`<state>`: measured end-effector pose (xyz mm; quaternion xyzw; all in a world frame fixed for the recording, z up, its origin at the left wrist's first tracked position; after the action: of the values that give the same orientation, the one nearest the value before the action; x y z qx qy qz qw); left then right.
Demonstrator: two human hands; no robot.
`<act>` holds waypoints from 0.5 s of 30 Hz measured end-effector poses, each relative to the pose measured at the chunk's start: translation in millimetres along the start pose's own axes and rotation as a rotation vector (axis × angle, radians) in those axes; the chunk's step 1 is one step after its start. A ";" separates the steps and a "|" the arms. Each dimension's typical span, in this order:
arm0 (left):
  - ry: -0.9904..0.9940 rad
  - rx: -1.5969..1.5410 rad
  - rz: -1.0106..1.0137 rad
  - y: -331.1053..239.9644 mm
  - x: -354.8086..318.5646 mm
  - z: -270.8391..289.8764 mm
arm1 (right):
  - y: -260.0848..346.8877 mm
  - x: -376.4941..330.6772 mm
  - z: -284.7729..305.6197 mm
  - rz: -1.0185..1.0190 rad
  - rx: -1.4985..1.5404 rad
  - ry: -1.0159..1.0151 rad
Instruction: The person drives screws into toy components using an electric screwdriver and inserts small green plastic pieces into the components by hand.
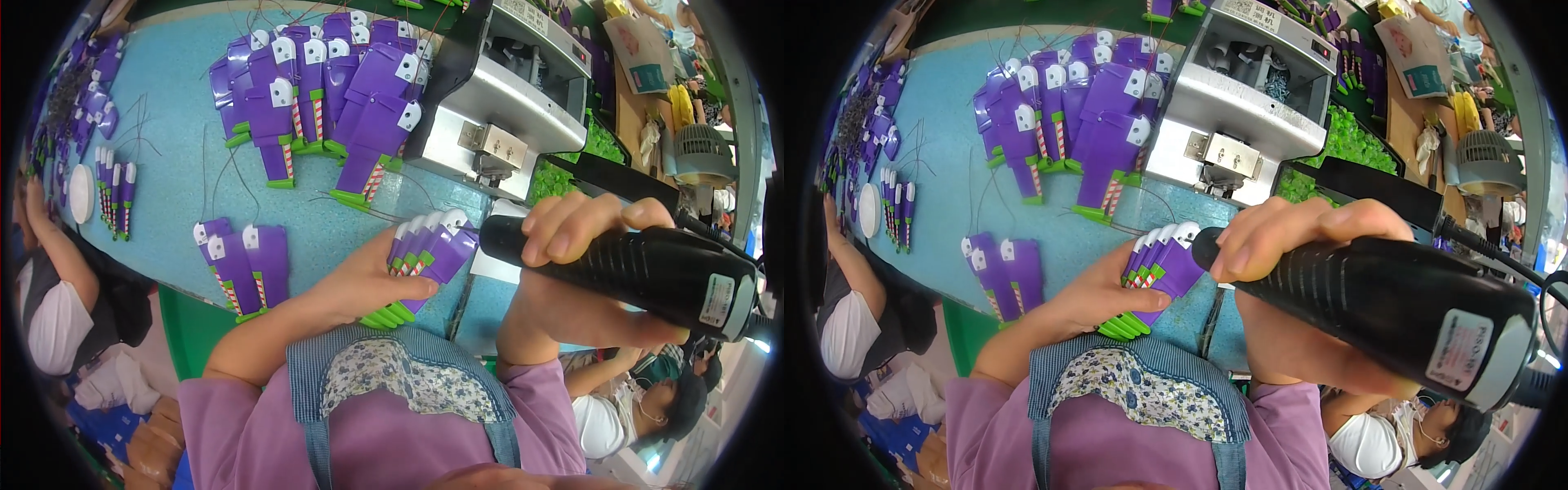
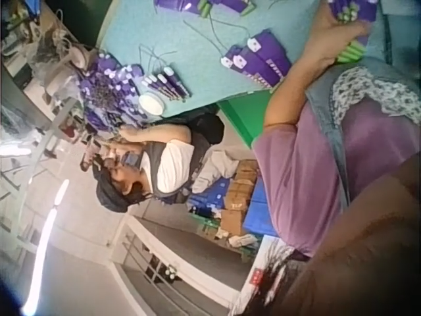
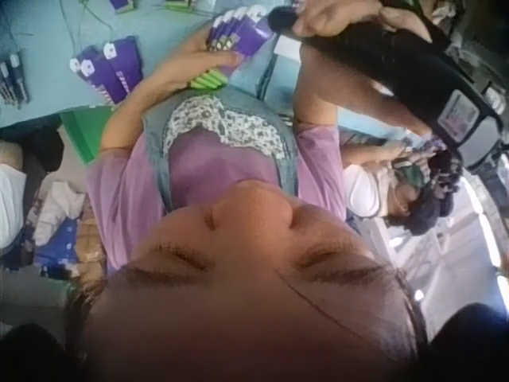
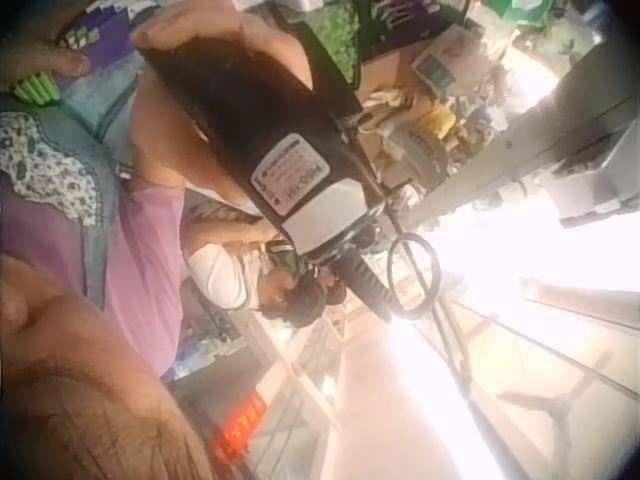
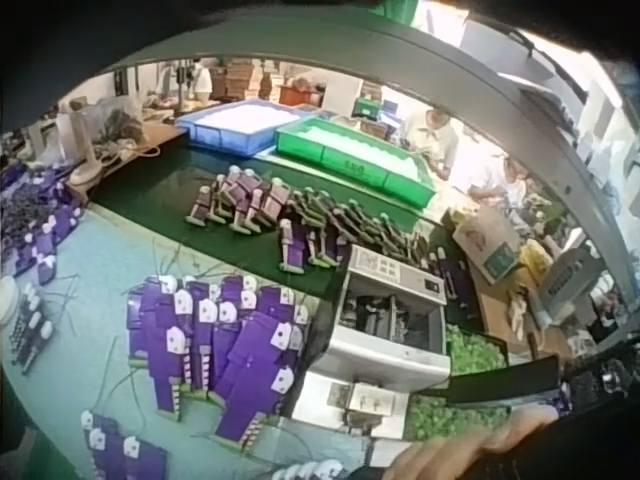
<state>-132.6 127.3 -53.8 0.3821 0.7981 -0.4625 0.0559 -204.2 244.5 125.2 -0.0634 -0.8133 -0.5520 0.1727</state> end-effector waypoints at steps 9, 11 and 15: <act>0.020 -0.058 0.023 3.5 -0.5 -3.9 | -14.1 -9.1 3.7 -0.018 0.004 -0.013; 0.011 -0.055 0.007 3.5 1.5 -3.0 | -15.5 -8.0 5.2 -0.016 0.021 -0.018; -0.010 -0.038 -0.092 -4.0 4.8 -1.6 | -10.6 1.0 4.8 -0.006 -0.003 0.005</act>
<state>-138.2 130.1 -52.3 0.3416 0.8232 -0.4511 0.0458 -209.3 244.7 114.6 -0.0600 -0.8123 -0.5537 0.1729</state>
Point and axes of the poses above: each hand's wrist, its own x-axis towards the middle knuckle, its own z-axis out of the back of the hand, y = z × x, the point moved 10 cm from there along x, towards the middle knuckle, and after that the axes turned 11 degrees about -z, right-handed, at the moved point
